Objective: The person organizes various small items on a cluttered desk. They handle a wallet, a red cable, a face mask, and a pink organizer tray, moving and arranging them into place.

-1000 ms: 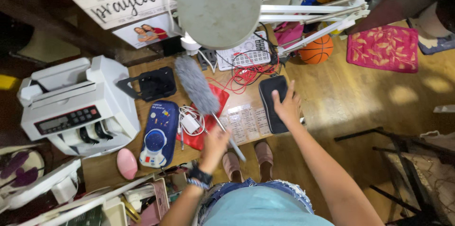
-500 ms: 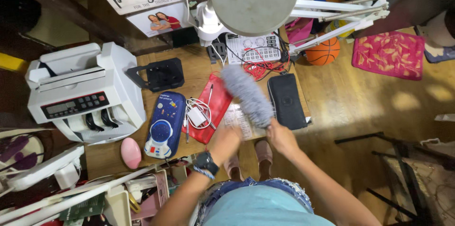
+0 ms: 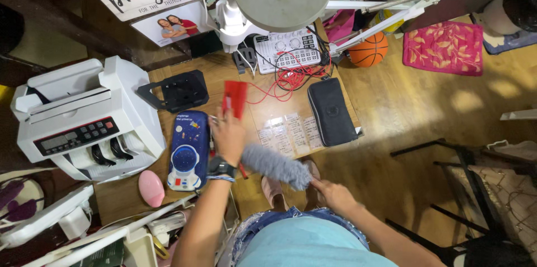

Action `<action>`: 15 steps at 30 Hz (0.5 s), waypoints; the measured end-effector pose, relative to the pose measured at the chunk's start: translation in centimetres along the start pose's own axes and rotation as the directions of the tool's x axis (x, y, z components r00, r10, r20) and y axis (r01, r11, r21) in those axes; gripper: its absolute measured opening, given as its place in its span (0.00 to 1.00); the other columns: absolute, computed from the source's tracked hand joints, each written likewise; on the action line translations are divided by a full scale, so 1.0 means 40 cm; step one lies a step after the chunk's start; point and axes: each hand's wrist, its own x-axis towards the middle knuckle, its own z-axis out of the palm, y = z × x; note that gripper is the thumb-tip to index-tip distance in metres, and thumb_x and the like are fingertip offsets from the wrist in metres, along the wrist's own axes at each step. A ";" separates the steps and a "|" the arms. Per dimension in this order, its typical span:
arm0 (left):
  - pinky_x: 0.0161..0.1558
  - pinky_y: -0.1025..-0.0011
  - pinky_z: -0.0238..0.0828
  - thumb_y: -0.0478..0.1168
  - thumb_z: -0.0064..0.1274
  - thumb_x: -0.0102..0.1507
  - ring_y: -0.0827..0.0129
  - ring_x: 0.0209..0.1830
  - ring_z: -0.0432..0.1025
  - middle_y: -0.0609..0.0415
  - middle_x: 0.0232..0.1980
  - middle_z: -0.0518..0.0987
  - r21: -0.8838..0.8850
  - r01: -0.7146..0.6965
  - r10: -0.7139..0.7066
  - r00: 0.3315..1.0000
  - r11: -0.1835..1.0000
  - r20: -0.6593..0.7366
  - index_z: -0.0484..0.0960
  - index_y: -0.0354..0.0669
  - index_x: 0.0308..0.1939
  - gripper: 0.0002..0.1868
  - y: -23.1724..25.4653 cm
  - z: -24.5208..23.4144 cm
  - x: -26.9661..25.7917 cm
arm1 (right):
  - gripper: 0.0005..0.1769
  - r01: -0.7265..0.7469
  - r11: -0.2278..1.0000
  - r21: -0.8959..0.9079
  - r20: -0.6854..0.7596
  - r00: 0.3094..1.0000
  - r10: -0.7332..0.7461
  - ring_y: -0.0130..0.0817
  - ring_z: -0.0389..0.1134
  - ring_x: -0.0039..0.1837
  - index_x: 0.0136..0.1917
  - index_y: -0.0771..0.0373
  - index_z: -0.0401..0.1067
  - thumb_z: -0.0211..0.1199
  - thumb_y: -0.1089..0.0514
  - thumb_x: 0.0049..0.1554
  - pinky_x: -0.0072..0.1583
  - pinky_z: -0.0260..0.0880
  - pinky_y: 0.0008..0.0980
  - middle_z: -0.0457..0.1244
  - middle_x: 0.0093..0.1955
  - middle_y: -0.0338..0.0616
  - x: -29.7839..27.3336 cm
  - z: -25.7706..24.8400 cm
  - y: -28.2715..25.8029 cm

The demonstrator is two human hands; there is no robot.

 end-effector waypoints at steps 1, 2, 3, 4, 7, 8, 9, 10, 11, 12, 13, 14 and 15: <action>0.66 0.42 0.61 0.38 0.49 0.64 0.44 0.70 0.64 0.43 0.67 0.72 -0.134 0.062 -0.069 0.996 0.989 -0.052 0.85 0.34 0.47 0.14 -0.028 -0.004 0.006 | 0.30 0.010 1.000 0.009 -0.096 0.995 -0.009 0.58 0.73 0.46 0.69 0.52 0.64 0.58 0.62 0.52 0.47 0.73 0.52 0.69 0.52 0.58 0.002 -0.013 0.002; 0.66 0.49 0.66 0.37 0.48 0.67 0.45 0.68 0.66 0.43 0.66 0.72 -0.266 0.117 -0.146 0.985 0.957 -0.092 0.83 0.32 0.51 0.14 -0.059 -0.011 0.011 | 0.27 0.023 1.000 0.019 -0.190 0.982 -0.019 0.57 0.73 0.46 0.66 0.51 0.66 0.59 0.61 0.53 0.47 0.74 0.51 0.70 0.52 0.56 0.014 -0.030 0.006; 0.65 0.55 0.70 0.35 0.48 0.70 0.46 0.66 0.69 0.43 0.65 0.73 -0.395 0.162 -0.226 0.967 0.904 -0.121 0.82 0.29 0.55 0.14 -0.080 -0.021 0.012 | 0.24 0.036 0.999 0.027 -0.283 0.959 -0.027 0.56 0.74 0.47 0.64 0.50 0.68 0.60 0.59 0.53 0.48 0.75 0.49 0.71 0.52 0.55 0.030 -0.049 0.007; 0.63 0.57 0.71 0.35 0.50 0.67 0.47 0.64 0.70 0.44 0.64 0.73 -0.372 0.142 -0.201 0.972 0.917 -0.123 0.81 0.31 0.50 0.12 -0.102 -0.035 0.007 | 0.23 -0.026 0.997 0.078 -0.292 0.955 0.048 0.56 0.73 0.48 0.65 0.51 0.68 0.59 0.59 0.56 0.49 0.74 0.50 0.71 0.52 0.55 0.057 -0.071 0.008; 0.58 0.59 0.72 0.35 0.53 0.61 0.48 0.59 0.72 0.45 0.61 0.76 -0.334 0.125 -0.168 0.981 0.934 -0.102 0.81 0.33 0.41 0.08 -0.164 -0.088 -0.008 | 0.23 -0.175 0.977 0.120 -0.248 0.948 0.200 0.57 0.72 0.51 0.70 0.54 0.67 0.57 0.59 0.61 0.51 0.73 0.51 0.70 0.52 0.57 0.157 -0.123 -0.005; 0.57 0.59 0.72 0.35 0.54 0.61 0.48 0.58 0.72 0.45 0.61 0.76 -0.341 0.150 -0.187 0.979 0.928 -0.077 0.81 0.33 0.42 0.09 -0.178 -0.103 -0.014 | 0.24 -0.197 0.979 0.060 -0.195 0.959 0.205 0.56 0.72 0.51 0.70 0.54 0.66 0.56 0.60 0.60 0.51 0.73 0.51 0.70 0.51 0.56 0.190 -0.129 -0.016; 0.55 0.58 0.72 0.35 0.55 0.62 0.48 0.56 0.72 0.44 0.61 0.76 -0.348 0.175 -0.205 0.977 0.921 -0.051 0.81 0.32 0.43 0.09 -0.187 -0.116 -0.019 | 0.26 -0.215 0.977 -0.001 -0.142 0.967 0.212 0.55 0.73 0.50 0.71 0.55 0.65 0.55 0.62 0.59 0.51 0.73 0.51 0.70 0.51 0.56 0.209 -0.128 -0.030; 0.56 0.58 0.72 0.36 0.55 0.62 0.48 0.57 0.72 0.45 0.61 0.76 -0.339 0.180 -0.211 0.976 0.923 -0.055 0.81 0.33 0.42 0.09 -0.190 -0.125 -0.024 | 0.27 -0.133 0.989 0.063 -0.139 0.980 0.140 0.56 0.72 0.50 0.72 0.57 0.65 0.54 0.63 0.59 0.51 0.72 0.51 0.70 0.52 0.56 0.217 -0.117 -0.049; 0.57 0.58 0.71 0.36 0.55 0.62 0.49 0.57 0.72 0.45 0.60 0.77 -0.330 0.186 -0.217 0.974 0.925 -0.059 0.81 0.33 0.42 0.08 -0.194 -0.134 -0.029 | 0.27 -0.050 0.991 0.128 -0.141 0.988 0.068 0.57 0.72 0.49 0.72 0.58 0.65 0.53 0.64 0.58 0.51 0.72 0.52 0.70 0.52 0.56 0.224 -0.104 -0.069; 0.58 0.58 0.71 0.36 0.55 0.62 0.50 0.58 0.72 0.45 0.60 0.77 -0.320 0.191 -0.223 0.973 0.928 -0.066 0.81 0.34 0.41 0.08 -0.202 -0.140 -0.030 | 0.28 0.036 0.981 0.191 -0.150 0.989 -0.007 0.57 0.72 0.49 0.72 0.59 0.65 0.52 0.66 0.58 0.51 0.72 0.53 0.70 0.52 0.56 0.235 -0.097 -0.082; 0.59 0.58 0.71 0.36 0.55 0.62 0.50 0.59 0.72 0.45 0.60 0.77 -0.308 0.166 -0.204 0.974 0.937 -0.095 0.81 0.34 0.40 0.08 -0.206 -0.145 -0.032 | 0.30 0.050 0.992 0.118 -0.125 0.992 -0.035 0.57 0.72 0.49 0.70 0.57 0.66 0.54 0.65 0.54 0.50 0.72 0.52 0.69 0.53 0.56 0.248 -0.099 -0.087; 0.60 0.57 0.70 0.37 0.56 0.61 0.50 0.60 0.71 0.45 0.60 0.76 -0.296 0.147 -0.189 0.975 0.944 -0.121 0.81 0.34 0.40 0.08 -0.205 -0.147 -0.037 | 0.32 0.067 0.997 0.044 -0.094 0.994 -0.063 0.57 0.72 0.49 0.69 0.54 0.67 0.56 0.64 0.50 0.50 0.73 0.52 0.69 0.53 0.57 0.260 -0.105 -0.085; 0.61 0.57 0.70 0.37 0.56 0.61 0.50 0.62 0.71 0.44 0.60 0.76 -0.283 0.127 -0.173 0.974 0.951 -0.146 0.80 0.34 0.39 0.09 -0.205 -0.148 -0.040 | 0.34 0.087 0.996 -0.031 -0.062 0.994 -0.089 0.57 0.72 0.48 0.68 0.52 0.68 0.58 0.63 0.46 0.49 0.73 0.52 0.68 0.54 0.58 0.276 -0.113 -0.082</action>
